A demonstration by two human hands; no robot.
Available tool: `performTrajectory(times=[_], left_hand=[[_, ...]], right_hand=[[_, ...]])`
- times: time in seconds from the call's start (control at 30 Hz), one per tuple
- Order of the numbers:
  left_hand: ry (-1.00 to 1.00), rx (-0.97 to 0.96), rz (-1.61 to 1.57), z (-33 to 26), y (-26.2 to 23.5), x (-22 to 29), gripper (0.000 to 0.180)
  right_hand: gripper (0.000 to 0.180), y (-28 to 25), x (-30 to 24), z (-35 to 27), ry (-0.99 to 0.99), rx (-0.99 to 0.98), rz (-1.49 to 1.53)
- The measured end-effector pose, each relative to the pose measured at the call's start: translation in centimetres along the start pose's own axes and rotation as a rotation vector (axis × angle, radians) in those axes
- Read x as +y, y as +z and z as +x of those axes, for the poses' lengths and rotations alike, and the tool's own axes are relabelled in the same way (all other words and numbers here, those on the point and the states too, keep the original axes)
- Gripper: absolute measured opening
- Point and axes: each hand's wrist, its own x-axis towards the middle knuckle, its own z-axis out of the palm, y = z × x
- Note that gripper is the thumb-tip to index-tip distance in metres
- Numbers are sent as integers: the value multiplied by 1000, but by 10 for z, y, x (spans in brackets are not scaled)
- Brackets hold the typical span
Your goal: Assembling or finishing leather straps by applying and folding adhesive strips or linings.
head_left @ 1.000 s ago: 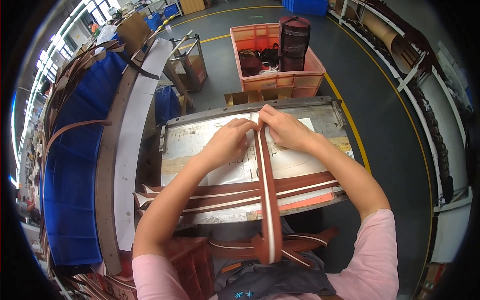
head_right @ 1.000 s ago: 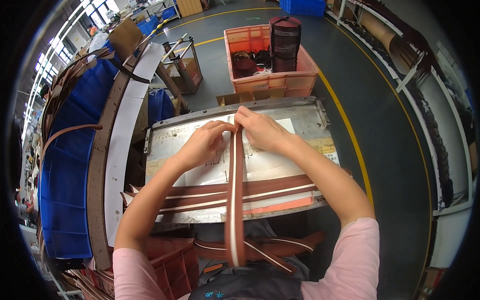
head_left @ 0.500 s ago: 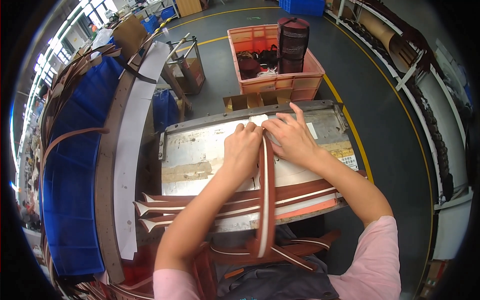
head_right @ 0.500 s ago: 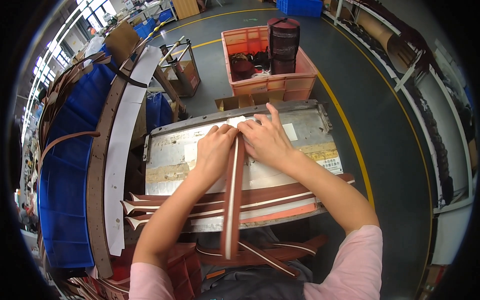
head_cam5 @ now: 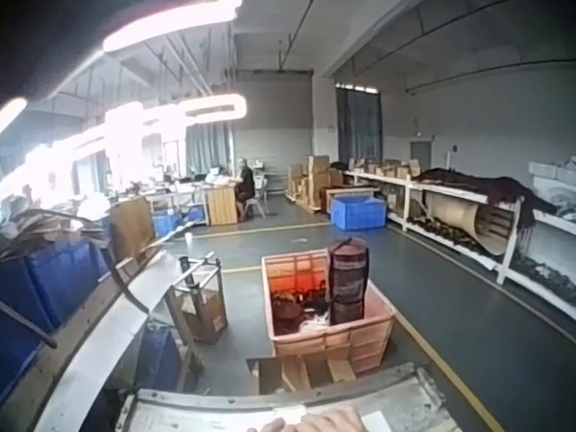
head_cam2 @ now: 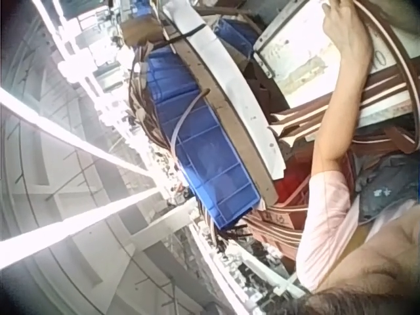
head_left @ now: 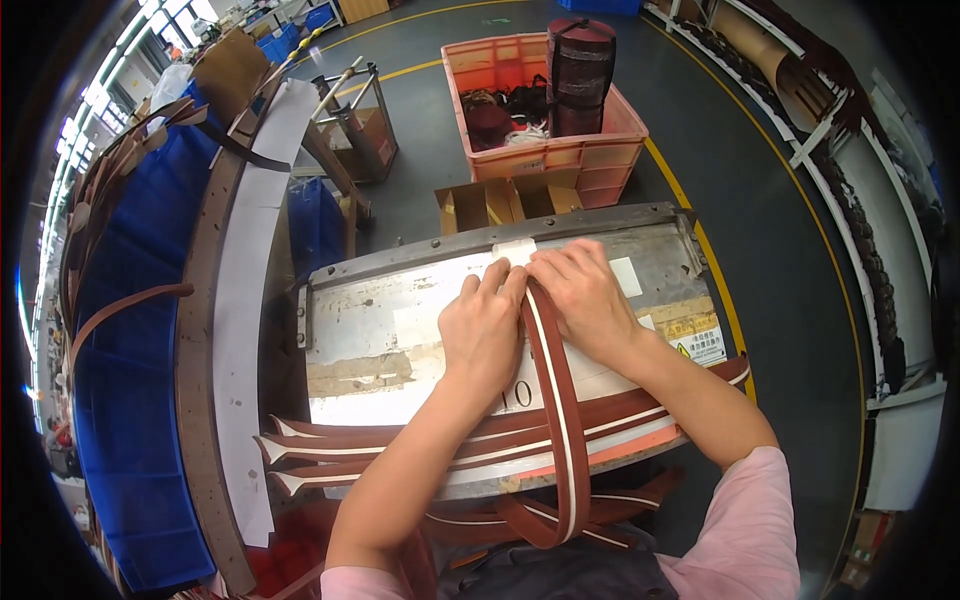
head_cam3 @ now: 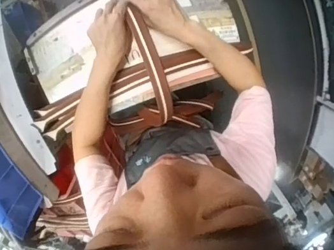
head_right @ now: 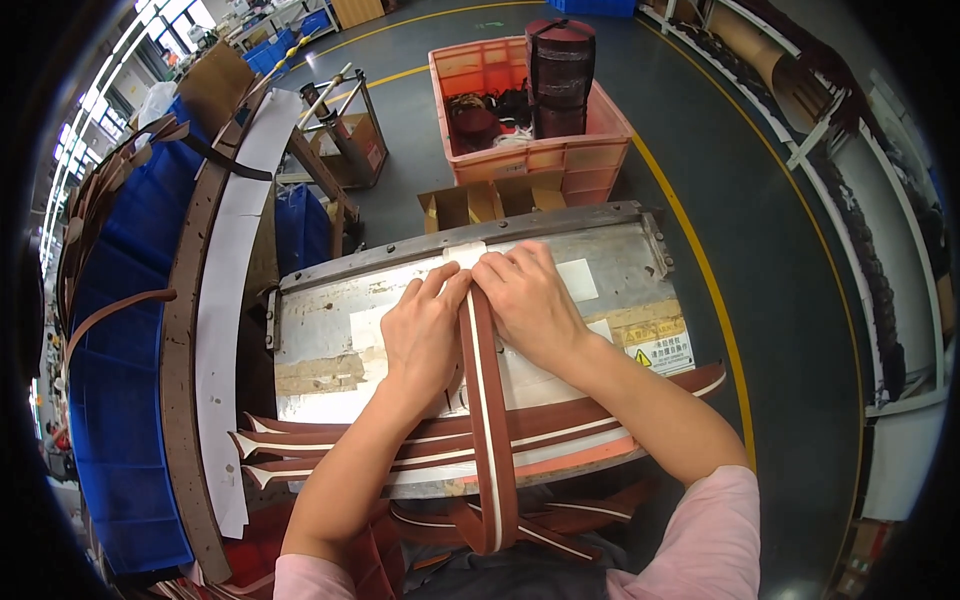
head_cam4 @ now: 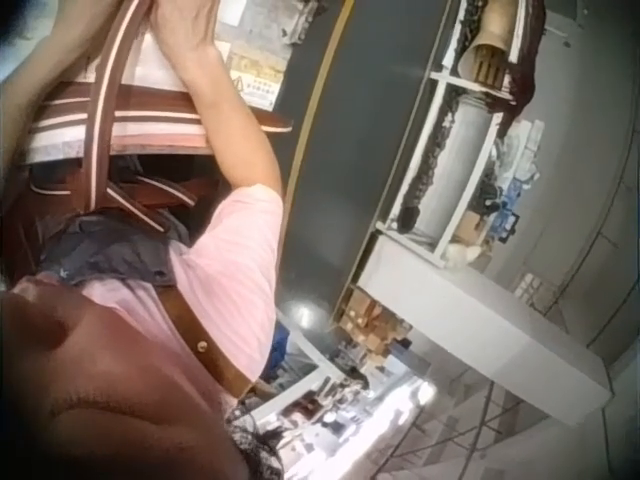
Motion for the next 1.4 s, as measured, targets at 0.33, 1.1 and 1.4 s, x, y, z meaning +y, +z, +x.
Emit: performTrajectory(times=[0.33, 1.1, 1.4], left_hand=[[-12, -73, -63, 15, 6, 13, 44], [65, -42, 66, 14, 15, 13, 50], [47, -63, 83, 11, 16, 11, 50]], right_hand=[[29, -18, 11, 1, 50, 13, -16], [25, -17, 10, -1, 137, 14, -44], [25, -13, 8, -4, 121, 21, -49]])
